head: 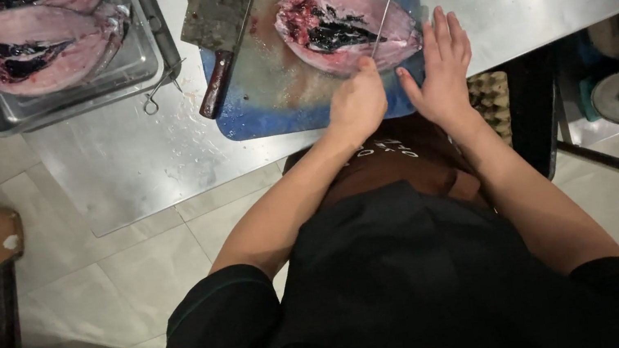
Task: Cleaning and preparing fish by descaling them with a knife, gutting them, and rinsing them in water.
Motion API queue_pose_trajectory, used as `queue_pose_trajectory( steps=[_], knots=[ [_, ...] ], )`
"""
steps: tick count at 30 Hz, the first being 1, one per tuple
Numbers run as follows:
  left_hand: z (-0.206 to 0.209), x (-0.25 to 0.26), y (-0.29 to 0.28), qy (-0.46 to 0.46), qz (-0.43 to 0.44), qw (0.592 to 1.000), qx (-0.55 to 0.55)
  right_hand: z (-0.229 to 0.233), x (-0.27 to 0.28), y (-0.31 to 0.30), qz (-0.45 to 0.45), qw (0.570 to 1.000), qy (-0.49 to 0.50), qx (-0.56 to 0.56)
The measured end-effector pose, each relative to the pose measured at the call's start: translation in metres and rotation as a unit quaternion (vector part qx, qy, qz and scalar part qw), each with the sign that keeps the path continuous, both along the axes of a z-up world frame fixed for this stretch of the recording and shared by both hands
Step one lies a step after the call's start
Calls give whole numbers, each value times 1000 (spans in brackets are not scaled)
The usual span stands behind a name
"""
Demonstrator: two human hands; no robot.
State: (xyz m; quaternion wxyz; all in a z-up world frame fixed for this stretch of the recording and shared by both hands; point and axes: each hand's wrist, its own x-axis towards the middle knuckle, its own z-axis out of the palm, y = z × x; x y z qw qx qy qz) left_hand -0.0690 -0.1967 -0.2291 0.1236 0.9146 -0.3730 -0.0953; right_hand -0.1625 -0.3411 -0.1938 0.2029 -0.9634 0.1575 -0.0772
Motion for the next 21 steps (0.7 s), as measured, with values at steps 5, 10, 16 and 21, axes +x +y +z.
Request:
queue_pose_trajectory(
  steps=[5, 10, 16, 21],
  knots=[
    [26, 13, 4, 41, 2, 999, -8, 9, 19, -7, -7, 998, -55, 28],
    [94, 58, 45, 232, 130, 964, 17, 11, 55, -26, -110, 980, 117, 122],
    [64, 89, 120, 3, 202, 979, -26, -76, 53, -79, -113, 968, 203, 96],
    [51, 89, 135, -44, 188, 981, -29, 11, 56, -66, -121, 947, 201, 219]
  ],
)
